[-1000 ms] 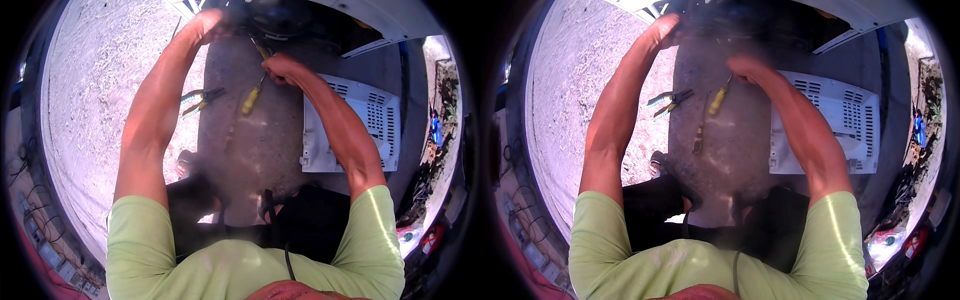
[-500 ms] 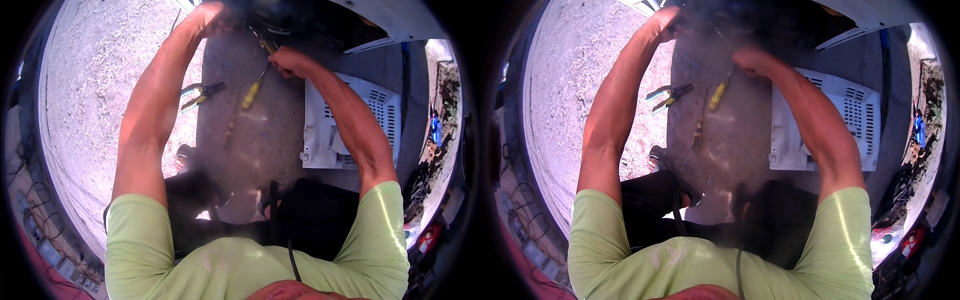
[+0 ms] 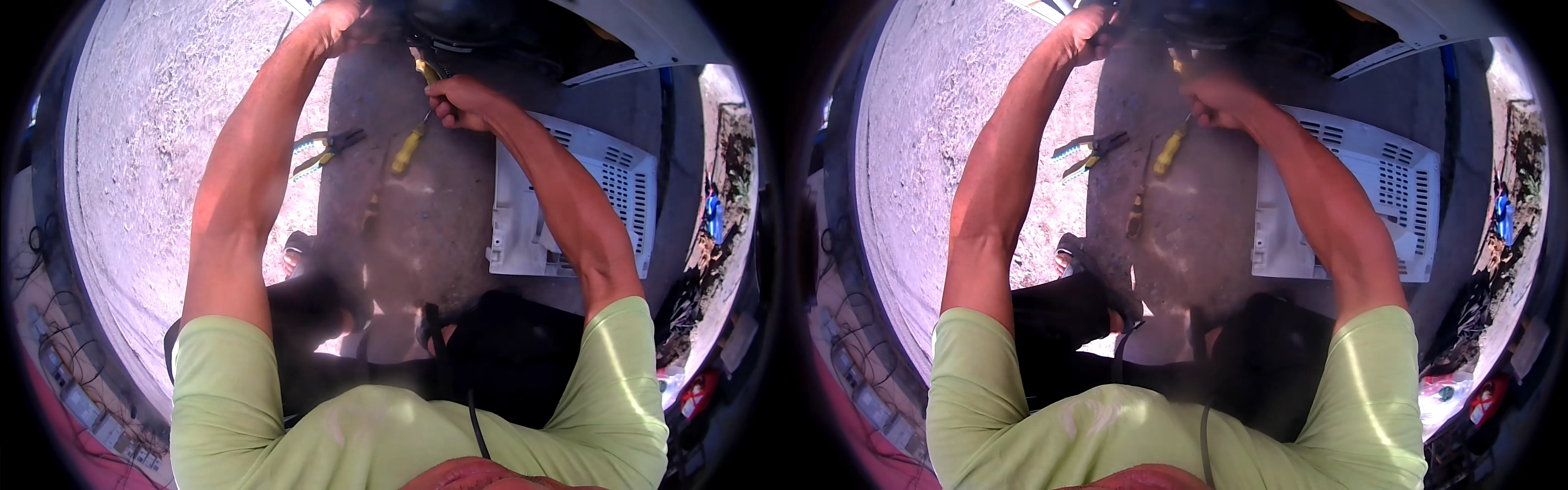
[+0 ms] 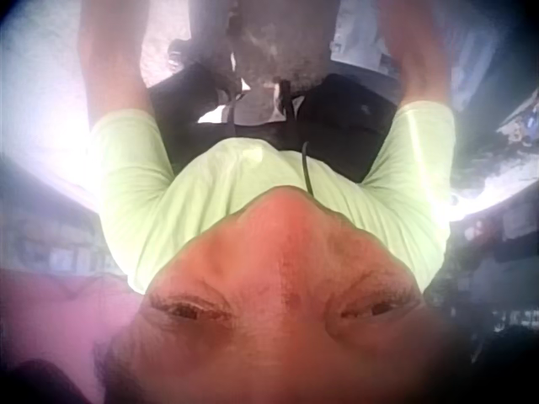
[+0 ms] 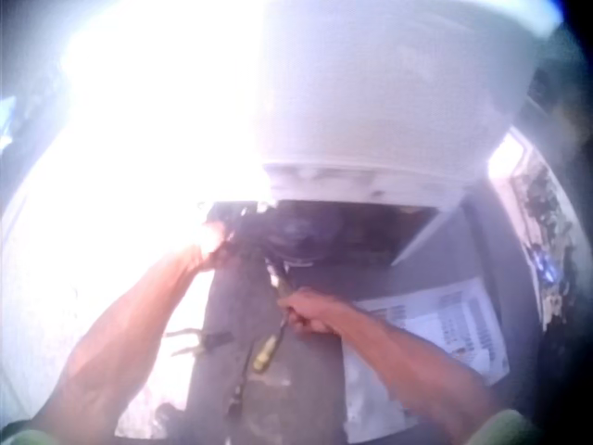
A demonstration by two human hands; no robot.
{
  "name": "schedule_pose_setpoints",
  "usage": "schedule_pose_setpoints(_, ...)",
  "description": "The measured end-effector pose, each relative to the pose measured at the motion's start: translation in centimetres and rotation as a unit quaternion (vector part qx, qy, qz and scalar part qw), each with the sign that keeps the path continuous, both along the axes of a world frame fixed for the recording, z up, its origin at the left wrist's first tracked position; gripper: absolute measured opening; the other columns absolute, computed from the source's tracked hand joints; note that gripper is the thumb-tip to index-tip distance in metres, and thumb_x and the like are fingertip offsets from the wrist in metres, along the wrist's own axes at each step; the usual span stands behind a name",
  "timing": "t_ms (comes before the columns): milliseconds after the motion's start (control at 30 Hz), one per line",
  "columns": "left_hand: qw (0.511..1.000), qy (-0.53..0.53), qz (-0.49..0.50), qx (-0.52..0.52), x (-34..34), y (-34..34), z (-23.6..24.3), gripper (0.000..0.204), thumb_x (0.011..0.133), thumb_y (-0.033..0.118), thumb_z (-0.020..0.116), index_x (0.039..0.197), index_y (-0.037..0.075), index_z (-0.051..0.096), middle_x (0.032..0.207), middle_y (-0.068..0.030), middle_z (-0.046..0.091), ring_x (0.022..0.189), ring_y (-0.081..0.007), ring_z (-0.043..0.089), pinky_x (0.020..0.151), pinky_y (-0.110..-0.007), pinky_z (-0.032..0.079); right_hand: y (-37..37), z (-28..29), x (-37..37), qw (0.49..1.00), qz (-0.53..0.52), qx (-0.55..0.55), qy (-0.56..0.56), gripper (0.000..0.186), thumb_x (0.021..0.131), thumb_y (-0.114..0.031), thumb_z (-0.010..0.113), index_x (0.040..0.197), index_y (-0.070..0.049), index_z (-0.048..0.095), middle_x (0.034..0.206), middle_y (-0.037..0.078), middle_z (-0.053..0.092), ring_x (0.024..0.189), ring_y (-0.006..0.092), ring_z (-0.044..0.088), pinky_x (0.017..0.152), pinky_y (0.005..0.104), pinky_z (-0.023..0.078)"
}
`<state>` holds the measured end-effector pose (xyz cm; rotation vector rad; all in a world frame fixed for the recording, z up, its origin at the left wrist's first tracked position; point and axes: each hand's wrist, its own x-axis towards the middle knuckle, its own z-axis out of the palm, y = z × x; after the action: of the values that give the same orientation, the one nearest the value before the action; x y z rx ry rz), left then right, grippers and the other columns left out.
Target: The person uses a screwdriver and pliers to remove screws and work with components at the back of an appliance.
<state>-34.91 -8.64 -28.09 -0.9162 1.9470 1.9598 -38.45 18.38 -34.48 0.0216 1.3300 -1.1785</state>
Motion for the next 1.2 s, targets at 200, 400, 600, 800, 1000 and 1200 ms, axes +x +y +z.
schedule_pose_setpoints(200, 0.996, -0.006, 0.070, 0.056, -0.9, -0.9, -2.5, 0.037, 0.099, 0.026, 0.053, 0.124, -0.001, 0.054, 0.100, -0.0184, 0.061, 0.089, -0.0288, 0.063, 0.078, -0.053, 0.056, -0.1, 0.5, 0.2, 0.998, -0.034, -0.010, -0.047, 0.009, 0.096, -0.014, 0.056, 0.089, -0.009, 0.054, 0.074, -0.001, 0.052, 0.058, 0.0059, 0.046, 0.046, 0.0238, 0.037)
schedule_pose_setpoints(400, 0.999, -0.005, -0.017, 0.040, 0.1, -2.7, -2.8, 0.012, 0.090, 0.012, 0.054, 0.090, 0.007, 0.064, 0.071, -0.0013, 0.063, 0.047, -0.0056, 0.050, 0.038, -0.022, 0.028, -0.6, 2.3, 0.5, 0.996, 0.038, 0.048, 0.064, 0.013, 0.095, -0.016, 0.057, 0.086, -0.007, 0.055, 0.073, -0.001, 0.052, 0.058, 0.0064, 0.046, 0.049, 0.0239, 0.039)
schedule_pose_setpoints(600, 0.999, -0.009, 0.044, 0.013, 1.6, 1.7, 0.8, 0.019, 0.088, 0.022, 0.060, 0.085, 0.006, 0.069, 0.072, -0.0071, 0.065, 0.050, -0.0151, 0.053, 0.042, -0.028, 0.037, -0.4, 1.4, 0.1, 0.981, 0.080, 0.088, 0.156, 0.016, 0.091, -0.014, 0.056, 0.077, -0.007, 0.055, 0.069, 0.000, 0.050, 0.058, 0.0094, 0.047, 0.050, 0.0263, 0.040)
schedule_pose_setpoints(800, 0.999, 0.008, -0.037, -0.027, 1.7, -0.3, -2.8, 0.017, 0.087, 0.020, 0.059, 0.082, 0.006, 0.069, 0.070, -0.0044, 0.062, 0.051, -0.0137, 0.051, 0.044, -0.028, 0.037, -0.9, 2.2, 0.5, 0.974, 0.071, 0.105, 0.188, 0.016, 0.090, -0.015, 0.057, 0.077, -0.007, 0.055, 0.067, 0.001, 0.049, 0.058, 0.0100, 0.046, 0.048, 0.0273, 0.039)
schedule_pose_setpoints(1000, 0.998, 0.009, -0.001, -0.069, 3.5, 1.3, -2.5, 0.016, 0.087, 0.019, 0.060, 0.083, 0.006, 0.068, 0.066, -0.0036, 0.058, 0.050, -0.0135, 0.049, 0.045, -0.029, 0.039, -1.2, 1.5, 1.6, 0.951, 0.072, 0.131, 0.272, 0.017, 0.088, -0.015, 0.057, 0.077, -0.002, 0.057, 0.067, 0.005, 0.053, 0.056, 0.0138, 0.049, 0.046, 0.0322, 0.038)
schedule_pose_setpoints(1200, 0.996, 0.017, 0.035, -0.080, 8.4, 4.5, -1.9, 0.027, 0.086, 0.016, 0.062, 0.111, 0.005, 0.063, 0.083, -0.0056, 0.061, 0.063, -0.0138, 0.054, 0.052, -0.030, 0.044, -1.4, -1.1, 2.5, 0.918, 0.070, 0.136, 0.365, 0.022, 0.085, -0.016, 0.053, 0.079, 0.003, 0.058, 0.063, 0.010, 0.054, 0.051, 0.0194, 0.050, 0.047, 0.0404, 0.038)
